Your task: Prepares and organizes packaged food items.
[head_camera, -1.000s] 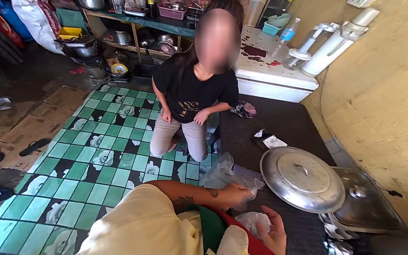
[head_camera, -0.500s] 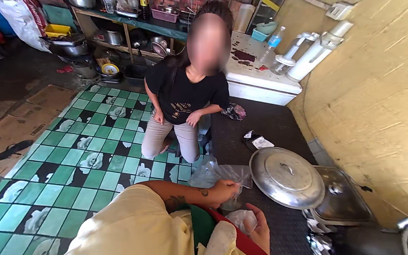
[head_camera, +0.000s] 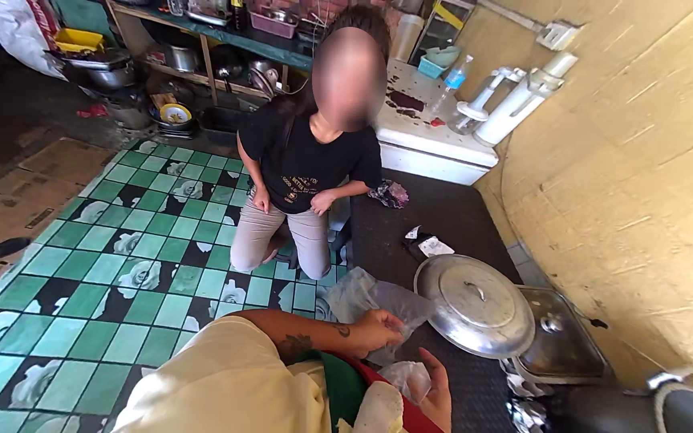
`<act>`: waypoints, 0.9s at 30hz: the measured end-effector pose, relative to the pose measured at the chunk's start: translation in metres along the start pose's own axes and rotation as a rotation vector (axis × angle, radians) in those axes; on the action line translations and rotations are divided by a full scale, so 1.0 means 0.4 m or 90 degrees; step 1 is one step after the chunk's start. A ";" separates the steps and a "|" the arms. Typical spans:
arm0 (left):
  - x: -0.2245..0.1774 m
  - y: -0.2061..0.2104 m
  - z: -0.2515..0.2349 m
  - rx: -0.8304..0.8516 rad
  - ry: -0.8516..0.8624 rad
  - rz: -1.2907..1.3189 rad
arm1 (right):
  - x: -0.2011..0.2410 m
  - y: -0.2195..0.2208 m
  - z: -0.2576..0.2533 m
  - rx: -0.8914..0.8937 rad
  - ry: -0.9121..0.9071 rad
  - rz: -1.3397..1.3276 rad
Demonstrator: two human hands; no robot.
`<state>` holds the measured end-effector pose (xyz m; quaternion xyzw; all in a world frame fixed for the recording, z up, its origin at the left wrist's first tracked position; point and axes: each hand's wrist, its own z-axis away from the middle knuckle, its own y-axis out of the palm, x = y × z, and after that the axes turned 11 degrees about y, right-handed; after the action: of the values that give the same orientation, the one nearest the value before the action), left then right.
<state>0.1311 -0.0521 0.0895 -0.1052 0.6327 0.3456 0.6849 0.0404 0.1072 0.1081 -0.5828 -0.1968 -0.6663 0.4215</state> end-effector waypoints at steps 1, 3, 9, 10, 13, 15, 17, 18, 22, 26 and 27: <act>-0.001 0.000 -0.002 0.000 -0.007 -0.001 | 0.000 0.000 -0.002 0.000 0.001 0.008; -0.001 0.000 -0.003 0.000 -0.014 -0.001 | -0.004 0.001 -0.005 0.000 -0.002 0.010; -0.005 -0.004 -0.007 0.031 -0.005 -0.020 | 0.007 0.004 -0.004 0.012 0.015 0.007; -0.003 -0.003 -0.008 0.039 -0.006 -0.019 | 0.011 0.006 -0.003 0.010 0.015 0.008; 0.005 -0.002 -0.011 0.060 -0.015 -0.014 | 0.016 0.009 -0.002 0.011 0.009 0.016; 0.005 -0.001 -0.014 0.066 -0.018 -0.007 | 0.010 0.005 -0.005 0.008 0.002 0.029; -0.001 0.001 -0.016 0.057 -0.020 0.005 | 0.008 0.000 -0.005 0.002 -0.003 0.038; -0.005 0.002 -0.018 0.049 -0.019 0.010 | 0.012 -0.002 -0.002 -0.001 -0.001 0.044; -0.025 0.009 -0.023 0.000 -0.002 0.022 | 0.002 -0.015 -0.009 -0.012 -0.022 0.049; -0.044 0.018 -0.045 -0.046 0.015 0.057 | -0.022 -0.031 -0.012 -0.059 -0.032 0.041; -0.050 0.020 -0.047 -0.058 0.016 0.068 | -0.028 -0.037 -0.013 -0.072 -0.043 0.066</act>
<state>0.1122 -0.0638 0.1073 -0.1069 0.6296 0.4088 0.6520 0.0249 0.1154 0.0996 -0.6372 -0.1429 -0.6334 0.4151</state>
